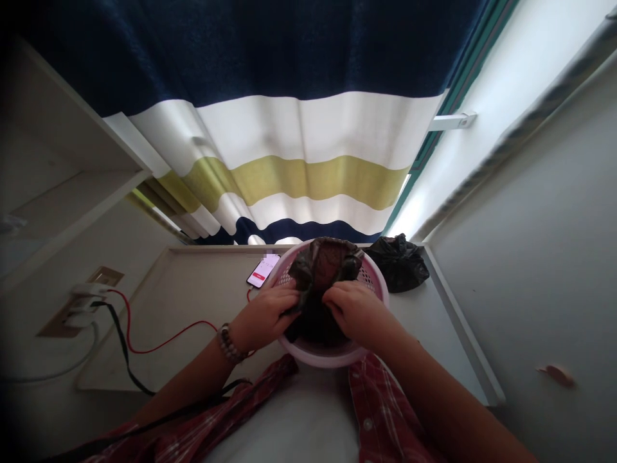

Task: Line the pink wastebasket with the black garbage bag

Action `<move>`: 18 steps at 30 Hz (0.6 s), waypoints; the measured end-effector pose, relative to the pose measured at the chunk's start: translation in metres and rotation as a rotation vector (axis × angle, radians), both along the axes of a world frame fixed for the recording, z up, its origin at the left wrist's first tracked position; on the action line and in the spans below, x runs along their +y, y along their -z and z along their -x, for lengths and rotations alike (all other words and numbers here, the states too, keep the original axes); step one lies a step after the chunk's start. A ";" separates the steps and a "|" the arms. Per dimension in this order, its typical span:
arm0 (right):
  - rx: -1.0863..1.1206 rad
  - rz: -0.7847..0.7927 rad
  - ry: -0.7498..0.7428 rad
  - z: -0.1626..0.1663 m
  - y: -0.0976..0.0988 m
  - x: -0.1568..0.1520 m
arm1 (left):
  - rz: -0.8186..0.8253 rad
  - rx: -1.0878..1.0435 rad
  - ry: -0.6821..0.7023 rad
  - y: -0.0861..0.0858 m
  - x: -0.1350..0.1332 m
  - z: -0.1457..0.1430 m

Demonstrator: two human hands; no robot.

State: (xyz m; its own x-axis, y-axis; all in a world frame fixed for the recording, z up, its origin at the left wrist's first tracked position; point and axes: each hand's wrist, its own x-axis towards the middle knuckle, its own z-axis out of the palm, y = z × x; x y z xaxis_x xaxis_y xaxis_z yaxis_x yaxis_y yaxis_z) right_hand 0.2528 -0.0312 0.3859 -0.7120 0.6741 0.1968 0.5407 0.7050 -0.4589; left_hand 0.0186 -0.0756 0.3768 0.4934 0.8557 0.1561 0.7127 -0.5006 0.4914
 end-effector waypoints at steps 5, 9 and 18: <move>-0.266 0.218 -0.110 -0.002 0.014 -0.005 | 0.079 0.166 0.028 0.002 -0.008 0.003; -0.392 0.206 0.057 -0.018 0.013 -0.005 | 0.052 0.165 -0.041 -0.001 -0.009 0.010; 0.053 0.094 0.441 -0.074 -0.014 0.033 | 0.038 -0.252 -0.370 -0.018 0.023 0.049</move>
State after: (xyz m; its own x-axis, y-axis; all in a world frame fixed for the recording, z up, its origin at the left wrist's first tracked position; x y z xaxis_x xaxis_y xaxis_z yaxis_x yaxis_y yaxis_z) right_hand 0.3267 0.0020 0.3997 -0.3431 0.9274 0.1489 0.7542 0.3665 -0.5449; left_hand -0.0305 -0.0522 0.3950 0.1033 0.9750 0.1969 0.6960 -0.2123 0.6860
